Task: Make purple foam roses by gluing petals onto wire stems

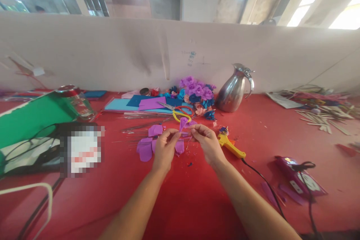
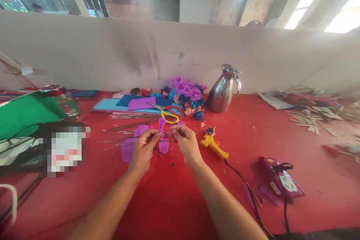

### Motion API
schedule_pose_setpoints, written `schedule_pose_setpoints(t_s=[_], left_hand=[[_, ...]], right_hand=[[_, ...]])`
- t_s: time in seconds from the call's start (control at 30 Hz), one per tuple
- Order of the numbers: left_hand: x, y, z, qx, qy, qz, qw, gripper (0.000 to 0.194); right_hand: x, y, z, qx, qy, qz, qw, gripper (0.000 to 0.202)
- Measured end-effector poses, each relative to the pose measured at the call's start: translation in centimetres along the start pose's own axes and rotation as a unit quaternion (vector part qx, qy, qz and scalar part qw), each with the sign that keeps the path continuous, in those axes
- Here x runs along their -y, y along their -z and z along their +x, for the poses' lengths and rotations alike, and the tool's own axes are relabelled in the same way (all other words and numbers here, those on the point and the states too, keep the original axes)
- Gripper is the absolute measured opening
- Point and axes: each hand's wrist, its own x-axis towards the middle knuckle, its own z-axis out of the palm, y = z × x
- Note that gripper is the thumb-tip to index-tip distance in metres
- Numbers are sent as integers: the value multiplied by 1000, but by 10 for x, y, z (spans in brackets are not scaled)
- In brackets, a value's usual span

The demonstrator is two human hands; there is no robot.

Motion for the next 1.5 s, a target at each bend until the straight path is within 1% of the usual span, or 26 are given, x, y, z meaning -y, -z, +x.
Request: schedule_pose_setpoints(t_s=[0.1,0.2,0.3,0.4,0.47,0.53,0.6,0.7,0.77,0.8,0.87,0.93,0.97,1.0,1.03,1.07,1.1,1.13,1.17,1.23,1.27,1.3,1.33,1.4,1.5], left_hand=[[-6,13,11,-56,-17,-40,997,16],[-16,36,26,-131,-42,-88,987,19],[-24,56,38,-200,-71,-135,968,20],[-26,67,44,-235,-87,-149,956,20],[-25,70,46,-243,-111,-136,954,18],[-24,72,47,-252,-132,-121,951,17],[-24,74,47,-260,-139,-121,948,17],[-26,76,47,-253,-132,-143,948,18],[-26,77,46,-245,-131,-149,949,16],[-26,78,46,-243,-134,-146,950,15],[-25,79,46,-239,-147,-135,950,12],[-23,79,47,-228,-156,-124,953,10],[-22,79,47,-221,-156,-122,955,9],[-21,79,48,-212,-153,-121,958,8],[-21,79,48,-203,-148,-123,960,8],[-20,78,48,-194,-142,-125,962,8],[-19,78,48,-185,-137,-127,965,7],[-19,78,47,-175,-132,-127,967,6],[-19,78,47,-168,-128,-124,970,4],[-19,78,46,-157,-117,-103,975,10],[-19,78,45,-153,-110,-88,978,14],[-20,77,44,-150,-103,-72,981,17],[-21,77,43,-147,-96,-59,983,19],[-22,74,41,-135,-79,-46,987,19],[-25,66,37,-104,-21,-34,994,15]], right_hand=[[0,3,0,-4,2,-38,999,34],[-4,4,-1,16,17,-106,994,38],[-11,2,-3,46,44,-173,983,30],[-19,-3,-7,50,99,-256,960,16],[-25,-9,-9,65,150,-323,932,14],[-31,-17,-10,102,194,-379,899,15],[-35,-27,-11,144,221,-417,870,16],[-40,-45,-13,182,240,-460,835,17],[-41,-58,-14,195,254,-492,810,13],[-40,-65,-16,201,264,-511,793,11],[-39,-78,-19,226,291,-553,748,13],[-39,-90,-22,251,304,-590,704,10],[-40,-94,-23,258,303,-603,691,11],[-41,-98,-24,260,300,-608,688,15],[-43,-100,-24,256,296,-604,694,18],[-45,-101,-24,247,290,-590,712,17],[-47,-101,-23,231,280,-565,741,15],[-48,-100,-21,211,261,-530,779,13],[-49,-98,-19,188,230,-484,823,12],[-48,-92,-12,143,134,-361,912,11],[-47,-88,-8,121,78,-291,946,10],[-45,-83,-5,102,24,-219,970,9],[-42,-79,-1,85,-22,-151,985,9],[-37,-71,4,58,-83,-36,994,16],[-32,-61,7,41,-109,60,991,24]])
